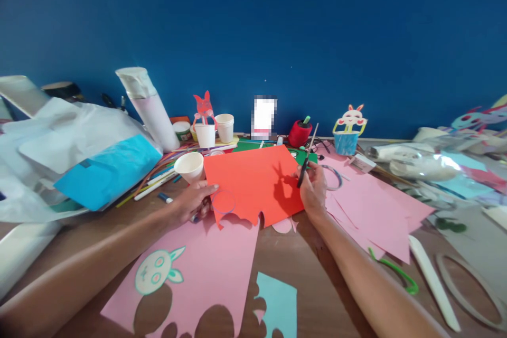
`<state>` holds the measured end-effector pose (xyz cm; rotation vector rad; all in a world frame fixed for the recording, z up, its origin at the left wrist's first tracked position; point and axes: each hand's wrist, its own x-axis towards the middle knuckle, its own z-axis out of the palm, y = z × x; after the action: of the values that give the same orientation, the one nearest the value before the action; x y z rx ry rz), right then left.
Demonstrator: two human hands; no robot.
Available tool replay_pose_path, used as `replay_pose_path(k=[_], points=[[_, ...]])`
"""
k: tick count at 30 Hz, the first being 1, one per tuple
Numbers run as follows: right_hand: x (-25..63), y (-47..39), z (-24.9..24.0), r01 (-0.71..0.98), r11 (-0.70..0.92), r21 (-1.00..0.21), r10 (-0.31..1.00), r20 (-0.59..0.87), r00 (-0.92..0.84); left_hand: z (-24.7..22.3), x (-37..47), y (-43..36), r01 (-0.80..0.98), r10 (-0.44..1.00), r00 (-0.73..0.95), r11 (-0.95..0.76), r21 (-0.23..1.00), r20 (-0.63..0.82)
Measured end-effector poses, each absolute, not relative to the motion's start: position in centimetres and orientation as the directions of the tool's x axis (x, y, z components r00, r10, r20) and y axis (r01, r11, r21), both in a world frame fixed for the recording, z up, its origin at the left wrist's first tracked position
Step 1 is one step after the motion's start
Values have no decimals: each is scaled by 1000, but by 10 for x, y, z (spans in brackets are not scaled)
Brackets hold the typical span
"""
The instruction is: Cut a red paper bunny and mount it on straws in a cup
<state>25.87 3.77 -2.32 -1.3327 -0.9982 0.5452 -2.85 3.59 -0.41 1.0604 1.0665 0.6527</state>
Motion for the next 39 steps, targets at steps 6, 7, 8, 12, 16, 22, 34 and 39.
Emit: replay_pose_path(k=[6, 7, 8, 12, 16, 22, 34, 39], points=[[211, -5, -7, 126, 228, -966, 973, 222, -61, -4, -28, 36, 15, 855, 375, 381, 925, -358], [204, -12, -4, 101, 175, -979, 976, 159, -151, -4, -28, 36, 8, 857, 378, 375, 927, -350], [198, -19, -1, 105, 142, -984, 966, 114, -234, -5, -29, 36, 4, 858, 382, 371, 929, -344], [189, -31, 6, 144, 138, -980, 929, 77, -362, -6, -34, 37, 24, 836, 422, 376, 926, -350], [190, -34, 5, 137, 198, -970, 924, 138, -357, -3, -36, 37, 21, 827, 458, 358, 934, -327], [183, -44, 6, 315, 404, -859, 883, 277, -378, -4, -34, 37, 20, 810, 506, 331, 943, -295], [159, -60, 12, -161, -361, -919, 775, -200, -599, 0, -26, 46, 10, 835, 385, 422, 907, -393], [163, -60, 3, -249, -447, -859, 758, -217, -615, 1, -23, 46, -92, 876, 292, 425, 901, -383]])
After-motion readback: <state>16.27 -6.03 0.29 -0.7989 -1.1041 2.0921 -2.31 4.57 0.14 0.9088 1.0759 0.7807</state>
